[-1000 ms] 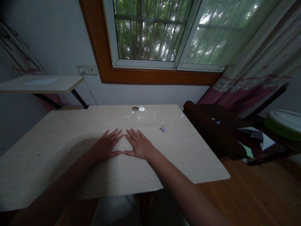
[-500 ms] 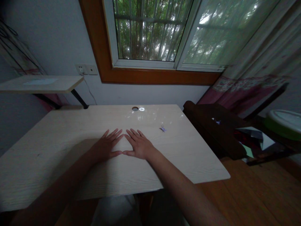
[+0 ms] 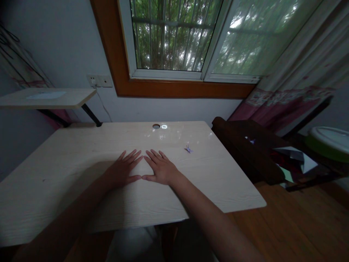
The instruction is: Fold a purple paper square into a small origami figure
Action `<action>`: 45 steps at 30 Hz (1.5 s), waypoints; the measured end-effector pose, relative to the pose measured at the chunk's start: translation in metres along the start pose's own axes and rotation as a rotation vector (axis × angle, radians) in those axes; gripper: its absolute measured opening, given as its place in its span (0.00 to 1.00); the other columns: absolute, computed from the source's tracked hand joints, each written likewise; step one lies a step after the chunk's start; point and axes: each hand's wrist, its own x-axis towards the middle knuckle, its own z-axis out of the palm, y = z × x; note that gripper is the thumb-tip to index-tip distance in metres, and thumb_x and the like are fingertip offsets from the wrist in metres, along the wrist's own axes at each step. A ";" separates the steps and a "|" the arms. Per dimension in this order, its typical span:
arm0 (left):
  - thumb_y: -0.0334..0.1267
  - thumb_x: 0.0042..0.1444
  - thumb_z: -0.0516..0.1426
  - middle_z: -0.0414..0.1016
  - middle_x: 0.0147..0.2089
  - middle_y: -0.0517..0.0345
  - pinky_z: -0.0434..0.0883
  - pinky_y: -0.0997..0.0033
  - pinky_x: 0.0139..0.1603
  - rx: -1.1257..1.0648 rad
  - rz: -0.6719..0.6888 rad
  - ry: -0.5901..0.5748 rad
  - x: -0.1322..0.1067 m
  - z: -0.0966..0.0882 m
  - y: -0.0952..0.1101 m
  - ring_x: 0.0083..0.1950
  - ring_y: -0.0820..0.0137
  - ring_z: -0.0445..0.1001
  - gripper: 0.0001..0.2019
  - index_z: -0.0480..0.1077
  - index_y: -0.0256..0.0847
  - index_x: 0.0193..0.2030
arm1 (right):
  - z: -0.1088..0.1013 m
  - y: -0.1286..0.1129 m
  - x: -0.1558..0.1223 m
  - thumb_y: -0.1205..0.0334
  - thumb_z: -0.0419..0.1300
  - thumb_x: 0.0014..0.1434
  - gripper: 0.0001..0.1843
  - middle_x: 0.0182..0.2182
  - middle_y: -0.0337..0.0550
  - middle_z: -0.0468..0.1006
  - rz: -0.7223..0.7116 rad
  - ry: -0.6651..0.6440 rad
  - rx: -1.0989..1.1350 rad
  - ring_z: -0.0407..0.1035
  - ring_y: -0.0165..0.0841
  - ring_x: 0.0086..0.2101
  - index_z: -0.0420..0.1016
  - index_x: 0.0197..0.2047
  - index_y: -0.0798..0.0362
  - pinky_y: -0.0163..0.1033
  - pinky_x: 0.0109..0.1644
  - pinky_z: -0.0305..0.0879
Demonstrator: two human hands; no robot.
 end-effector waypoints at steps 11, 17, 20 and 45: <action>0.64 0.61 0.45 0.44 0.75 0.47 0.37 0.46 0.73 -0.036 -0.007 0.021 0.000 -0.001 0.000 0.76 0.56 0.41 0.39 0.48 0.43 0.73 | -0.001 0.000 0.000 0.33 0.52 0.60 0.46 0.71 0.52 0.49 0.010 0.023 0.026 0.43 0.47 0.69 0.49 0.72 0.52 0.59 0.71 0.41; 0.55 0.64 0.49 0.55 0.73 0.51 0.44 0.46 0.73 -0.167 -0.043 0.080 -0.002 0.001 -0.006 0.74 0.59 0.50 0.29 0.58 0.45 0.69 | -0.006 0.003 0.001 0.48 0.53 0.66 0.27 0.60 0.47 0.70 0.131 0.185 0.129 0.62 0.42 0.59 0.65 0.65 0.49 0.51 0.65 0.56; 0.48 0.67 0.48 0.67 0.66 0.54 0.50 0.50 0.73 -0.336 -0.103 0.151 -0.005 0.000 -0.015 0.70 0.64 0.61 0.21 0.68 0.45 0.61 | -0.013 0.016 -0.005 0.56 0.52 0.67 0.17 0.46 0.48 0.77 0.287 0.341 0.119 0.67 0.42 0.48 0.76 0.54 0.49 0.50 0.56 0.62; 0.52 0.64 0.48 0.80 0.47 0.52 0.72 0.60 0.55 -0.648 -0.356 0.239 -0.008 -0.015 -0.020 0.50 0.62 0.77 0.20 0.77 0.43 0.44 | -0.002 0.094 -0.044 0.66 0.53 0.56 0.23 0.43 0.55 0.73 0.806 0.621 0.018 0.66 0.45 0.44 0.69 0.56 0.57 0.52 0.51 0.65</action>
